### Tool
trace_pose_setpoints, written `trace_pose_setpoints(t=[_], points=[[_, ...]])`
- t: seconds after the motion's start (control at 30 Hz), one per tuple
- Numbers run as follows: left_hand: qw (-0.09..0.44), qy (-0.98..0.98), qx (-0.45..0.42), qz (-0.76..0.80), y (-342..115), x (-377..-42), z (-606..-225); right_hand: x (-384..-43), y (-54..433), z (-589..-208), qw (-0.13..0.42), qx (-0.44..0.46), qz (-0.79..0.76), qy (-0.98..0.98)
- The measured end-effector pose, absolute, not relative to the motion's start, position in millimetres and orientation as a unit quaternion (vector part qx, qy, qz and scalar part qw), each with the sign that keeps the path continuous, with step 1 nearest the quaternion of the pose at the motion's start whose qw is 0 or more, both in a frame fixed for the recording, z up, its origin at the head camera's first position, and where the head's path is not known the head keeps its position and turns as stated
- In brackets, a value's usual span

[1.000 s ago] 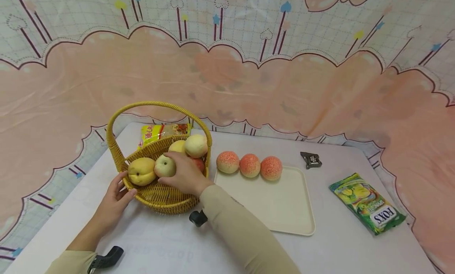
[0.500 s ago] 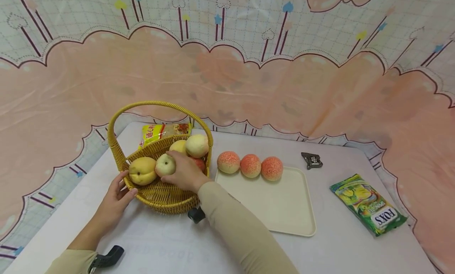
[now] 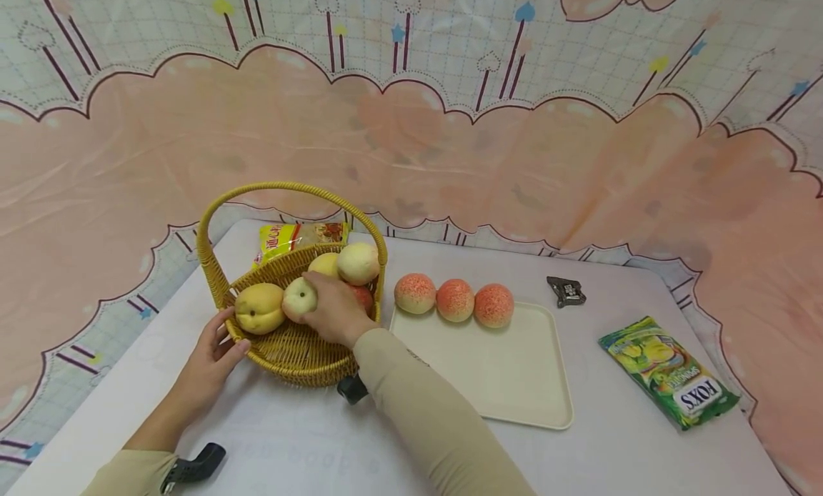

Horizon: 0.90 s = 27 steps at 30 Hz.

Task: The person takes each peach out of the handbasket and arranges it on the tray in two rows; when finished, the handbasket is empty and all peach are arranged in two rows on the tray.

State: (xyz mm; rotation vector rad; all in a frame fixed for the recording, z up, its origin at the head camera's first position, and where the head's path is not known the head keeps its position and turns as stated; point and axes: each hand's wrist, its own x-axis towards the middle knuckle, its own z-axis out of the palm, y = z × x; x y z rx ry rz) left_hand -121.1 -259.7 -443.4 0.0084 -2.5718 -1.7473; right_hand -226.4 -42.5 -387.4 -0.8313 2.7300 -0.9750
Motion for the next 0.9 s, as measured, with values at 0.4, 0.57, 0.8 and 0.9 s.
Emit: trace_pose_setpoints(t=[0.4, 0.57, 0.8, 0.9], points=[[0.016, -0.825, 0.002, -0.565, -260.5, -123.1, -443.7, -227.8, -46.7, -390.5, 0.035, -0.262, -0.333, 0.905], [0.017, -0.824, 0.005, -0.566, -259.8, -122.6, -443.1, -227.6, -47.4, -392.0, 0.022, -0.267, -0.328, 0.906], [0.011, -0.826, 0.006, -0.564, -259.4, -121.2, -442.5, -226.9, -46.1, -395.0, 0.003, -0.280, -0.316, 0.906], [0.012, -0.827, 0.006, -0.562, -259.8, -121.0, -442.3, -225.9, -45.1, -394.9, 0.000, -0.286, -0.312, 0.906]])
